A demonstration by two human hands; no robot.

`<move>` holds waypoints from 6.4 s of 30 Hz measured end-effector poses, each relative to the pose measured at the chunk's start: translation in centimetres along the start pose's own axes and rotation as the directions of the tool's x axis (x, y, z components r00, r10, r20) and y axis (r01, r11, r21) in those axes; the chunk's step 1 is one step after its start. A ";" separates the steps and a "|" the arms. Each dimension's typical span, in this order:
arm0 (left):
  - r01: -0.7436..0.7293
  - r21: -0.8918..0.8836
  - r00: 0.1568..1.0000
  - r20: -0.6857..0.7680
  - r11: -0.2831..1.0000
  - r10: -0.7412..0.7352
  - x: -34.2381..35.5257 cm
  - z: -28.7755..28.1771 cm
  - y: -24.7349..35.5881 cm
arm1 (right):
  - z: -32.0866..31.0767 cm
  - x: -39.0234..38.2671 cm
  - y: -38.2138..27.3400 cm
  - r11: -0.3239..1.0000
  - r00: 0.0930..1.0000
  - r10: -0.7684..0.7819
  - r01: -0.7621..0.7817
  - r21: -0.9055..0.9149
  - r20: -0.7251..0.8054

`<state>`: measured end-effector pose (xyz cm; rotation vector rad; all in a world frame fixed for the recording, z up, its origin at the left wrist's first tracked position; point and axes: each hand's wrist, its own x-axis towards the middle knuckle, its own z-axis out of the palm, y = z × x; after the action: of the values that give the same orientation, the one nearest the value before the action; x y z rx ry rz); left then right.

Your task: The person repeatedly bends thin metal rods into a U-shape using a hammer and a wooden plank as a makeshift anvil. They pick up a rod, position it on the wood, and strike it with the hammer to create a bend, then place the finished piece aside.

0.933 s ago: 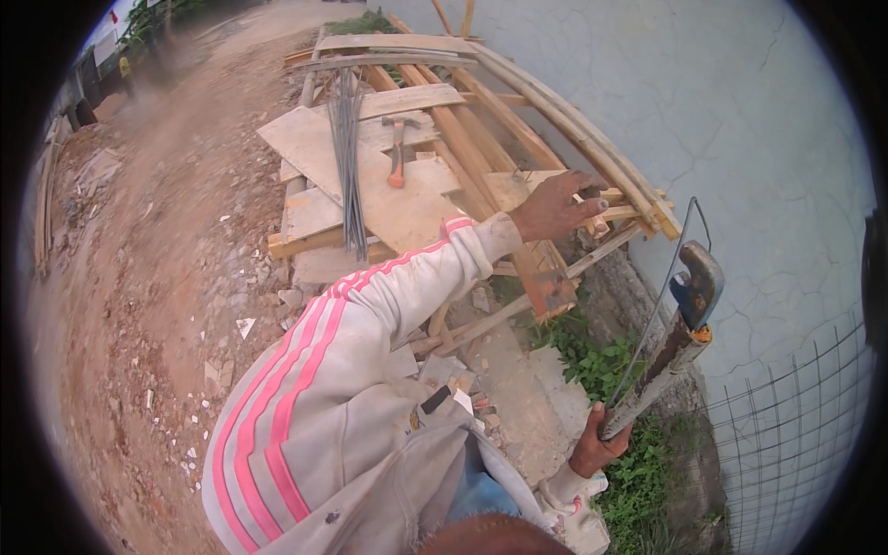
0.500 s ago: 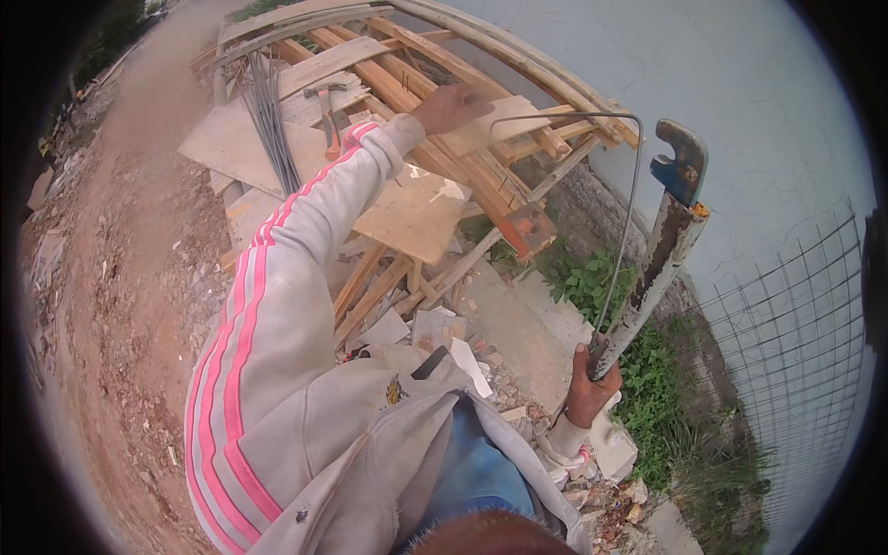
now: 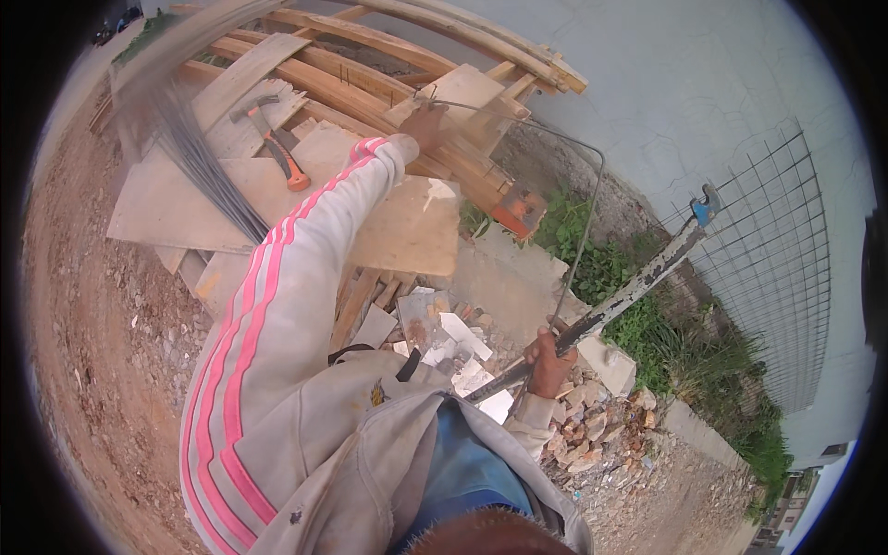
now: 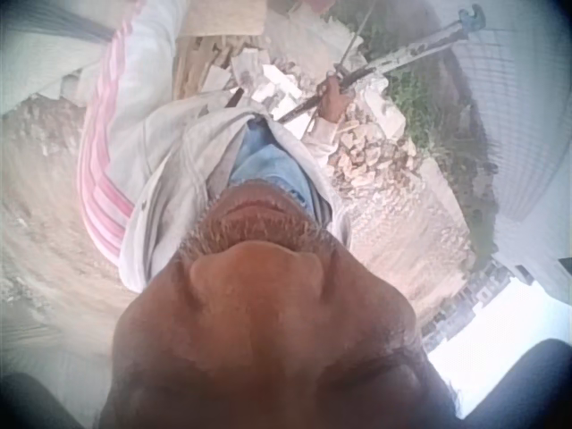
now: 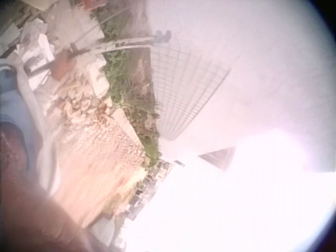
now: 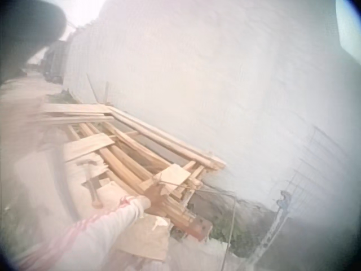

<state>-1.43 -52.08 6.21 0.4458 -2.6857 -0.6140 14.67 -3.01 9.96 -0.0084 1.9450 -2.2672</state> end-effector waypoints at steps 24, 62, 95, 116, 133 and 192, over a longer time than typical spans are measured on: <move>-0.296 0.407 0.955 0.161 0.864 0.250 2.7 0.9 -9.1 | 6.0 -5.5 -3.3 0.484 0.962 -0.200 0.261 -0.835 0.185; -0.719 -0.249 0.521 0.423 0.648 0.741 -31.5 -18.3 3.9 | 11.1 -7.8 -4.6 -0.003 0.939 -0.261 0.233 -0.972 0.226; 0.762 -0.645 0.581 0.722 0.063 0.375 -57.5 -17.9 8.7 | 16.3 -13.0 2.3 0.156 0.989 -0.147 0.019 -0.988 -0.004; 0.715 -0.686 0.694 0.719 -0.131 0.023 -58.6 -14.0 8.9 | 15.3 -10.3 6.8 0.761 0.997 -0.080 0.074 -0.644 0.020; 0.443 -0.760 0.880 0.470 0.476 -0.069 -58.1 -14.6 10.8 | 12.4 -6.9 5.2 0.465 0.935 0.085 0.269 -0.844 0.345; 0.237 0.150 0.957 0.135 0.960 -0.258 -54.2 -18.0 10.6 | -12.4 2.1 -0.5 0.456 0.973 0.069 0.164 -0.875 0.219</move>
<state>51.61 -29.17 12.14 0.8132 -2.8523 -0.5590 11.26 9.02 8.31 -0.4267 2.7386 -0.8901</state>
